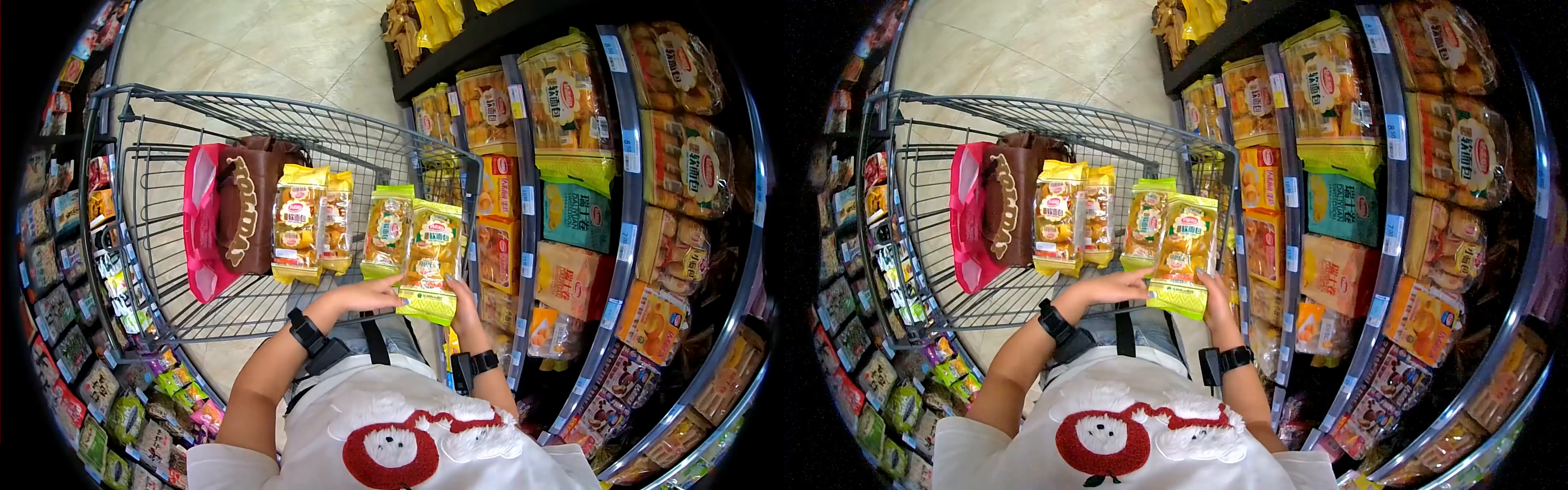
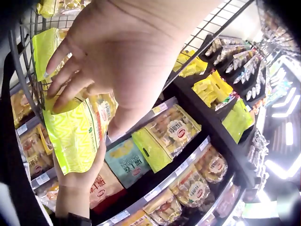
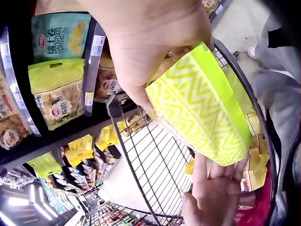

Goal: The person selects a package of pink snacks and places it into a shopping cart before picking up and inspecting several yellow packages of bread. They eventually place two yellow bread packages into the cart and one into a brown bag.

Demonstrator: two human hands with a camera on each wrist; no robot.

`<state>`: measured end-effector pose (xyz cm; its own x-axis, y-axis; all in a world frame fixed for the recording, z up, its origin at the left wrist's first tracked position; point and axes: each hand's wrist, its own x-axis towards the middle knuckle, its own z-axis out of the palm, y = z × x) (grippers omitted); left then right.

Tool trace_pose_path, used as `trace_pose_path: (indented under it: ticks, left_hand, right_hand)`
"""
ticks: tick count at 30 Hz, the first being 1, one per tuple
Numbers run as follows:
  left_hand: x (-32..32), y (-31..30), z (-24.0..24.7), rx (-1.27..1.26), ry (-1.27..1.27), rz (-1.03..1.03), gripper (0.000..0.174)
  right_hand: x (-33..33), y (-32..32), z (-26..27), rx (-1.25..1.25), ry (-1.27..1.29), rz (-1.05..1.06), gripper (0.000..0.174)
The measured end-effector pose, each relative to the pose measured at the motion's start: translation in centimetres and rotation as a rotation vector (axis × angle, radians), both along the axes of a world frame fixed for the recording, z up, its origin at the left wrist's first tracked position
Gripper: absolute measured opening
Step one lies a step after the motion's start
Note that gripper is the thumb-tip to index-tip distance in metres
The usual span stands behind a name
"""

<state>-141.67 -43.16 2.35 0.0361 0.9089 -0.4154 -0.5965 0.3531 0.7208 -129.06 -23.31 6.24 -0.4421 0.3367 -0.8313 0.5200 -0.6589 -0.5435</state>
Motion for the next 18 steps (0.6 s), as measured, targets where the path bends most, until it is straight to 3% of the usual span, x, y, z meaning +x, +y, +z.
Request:
trace_pose_path:
  ticks: [1,4,7,10,11,14,18]
  left_hand:
    - [-0.3,-0.1,-0.3,-0.003,-0.003,0.042,0.068]
    - [-1.0,-0.7,-4.4,-0.328,-0.426,0.334,0.049]
    - [1.0,-1.4,-14.2,-0.536,0.050,0.441,0.047]
    - [2.1,-2.1,-18.9,-0.607,0.122,0.329,0.050]
    - [1.5,-1.9,-17.2,-0.619,0.117,0.256,0.052]
    - [2.9,-1.6,-19.1,-0.604,0.139,0.132,0.056]
    - [1.4,-0.9,-13.0,-0.540,0.019,0.117,0.063]
  right_hand:
    - [-0.2,0.0,-0.4,0.012,-0.005,-0.002,0.029]
    - [-1.0,0.4,-1.9,-0.007,-0.018,0.011,0.027]
    - [-3.1,0.7,-2.4,-0.020,0.005,0.064,0.028]
    - [-4.2,0.8,-3.9,-0.047,0.015,0.123,0.033]
    - [-4.4,0.9,-4.7,-0.035,0.005,0.153,0.034]
    - [-4.3,1.2,-6.3,0.001,-0.020,0.216,0.036]
    - [-4.2,1.1,-7.6,0.063,-0.019,0.280,0.037]
